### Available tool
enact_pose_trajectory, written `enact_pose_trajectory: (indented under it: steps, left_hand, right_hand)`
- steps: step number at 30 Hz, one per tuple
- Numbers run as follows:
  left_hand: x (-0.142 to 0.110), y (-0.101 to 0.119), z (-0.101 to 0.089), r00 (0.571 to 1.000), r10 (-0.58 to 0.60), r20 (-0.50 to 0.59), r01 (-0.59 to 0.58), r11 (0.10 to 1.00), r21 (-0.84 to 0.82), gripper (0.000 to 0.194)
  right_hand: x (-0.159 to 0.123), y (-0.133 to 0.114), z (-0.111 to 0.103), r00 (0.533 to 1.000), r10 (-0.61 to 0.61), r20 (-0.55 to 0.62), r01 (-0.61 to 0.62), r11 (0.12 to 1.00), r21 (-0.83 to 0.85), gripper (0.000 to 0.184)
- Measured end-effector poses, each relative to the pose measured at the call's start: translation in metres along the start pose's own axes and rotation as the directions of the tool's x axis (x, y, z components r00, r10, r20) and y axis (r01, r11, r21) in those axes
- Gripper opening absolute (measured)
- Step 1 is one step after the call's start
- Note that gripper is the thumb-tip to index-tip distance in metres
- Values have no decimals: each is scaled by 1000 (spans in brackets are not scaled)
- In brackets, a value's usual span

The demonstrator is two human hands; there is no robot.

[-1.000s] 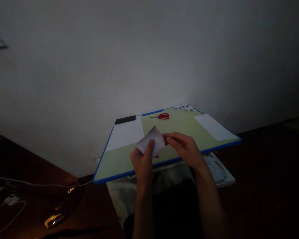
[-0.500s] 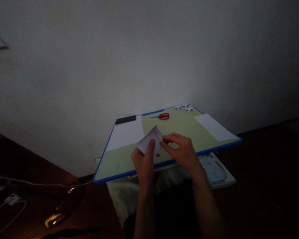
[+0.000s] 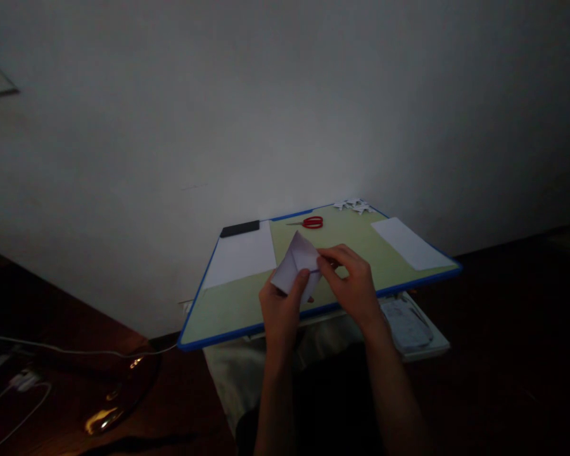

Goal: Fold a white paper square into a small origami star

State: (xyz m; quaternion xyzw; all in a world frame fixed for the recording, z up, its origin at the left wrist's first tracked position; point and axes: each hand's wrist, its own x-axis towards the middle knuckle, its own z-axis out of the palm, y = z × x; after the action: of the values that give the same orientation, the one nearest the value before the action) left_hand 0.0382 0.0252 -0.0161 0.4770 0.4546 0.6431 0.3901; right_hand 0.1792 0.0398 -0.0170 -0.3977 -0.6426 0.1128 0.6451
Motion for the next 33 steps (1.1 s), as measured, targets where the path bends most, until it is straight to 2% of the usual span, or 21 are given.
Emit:
enact_pose_trajectory:
  steps: [3, 7, 12, 17, 23, 25, 27, 30, 31, 32, 33]
  left_hand:
    - [0, 2, -4, 997, -9, 82, 8, 1000, 11, 36]
    - [0, 6, -7, 988, -4, 154, -2, 999, 43, 34]
    - [-2, 7, -5, 992, -2, 128, -1, 1000, 23, 35]
    - [-3, 2, -1, 996, -12, 86, 18, 997, -72, 44]
    - [-2, 3, -1, 988, -53, 144, 59, 997, -43, 38]
    - [-2, 4, 0, 990, -46, 136, 51, 998, -37, 36]
    - [-1, 4, 1, 994, -40, 103, 45, 998, -48, 37]
    - [0, 3, 2, 998, -20, 67, 25, 997, -70, 40]
    - [0, 3, 2, 998, -12, 66, 17, 997, -72, 41]
    - [-1, 2, 2, 998, -6, 68, 11, 997, -71, 41]
    - [-1, 2, 2, 997, -5, 73, 10, 998, -68, 40]
  right_hand:
    - [0, 0, -3, 993, 78, -94, -71, 995, 69, 20]
    - [0, 0, -6, 953, 223, -206, -183, 963, 195, 18]
    - [3, -5, -7, 912, 370, -178, -292, 889, 352, 21]
    - [6, -8, -4, 894, 411, -177, -315, 859, 403, 20]
    - [6, 6, -5, 852, 431, -299, -276, 853, 443, 27]
    - [5, 9, -10, 889, 409, -205, -281, 841, 462, 33]
    - [3, 9, -14, 929, 368, -29, -315, 831, 457, 47]
    - [0, 4, -17, 937, 303, 173, -346, 870, 352, 82]
    - [-1, 2, -16, 935, 289, 206, -342, 889, 305, 86]
    - [-1, 0, -14, 935, 279, 219, -332, 905, 267, 81]
    - [-1, -1, -12, 936, 266, 231, -321, 915, 244, 66]
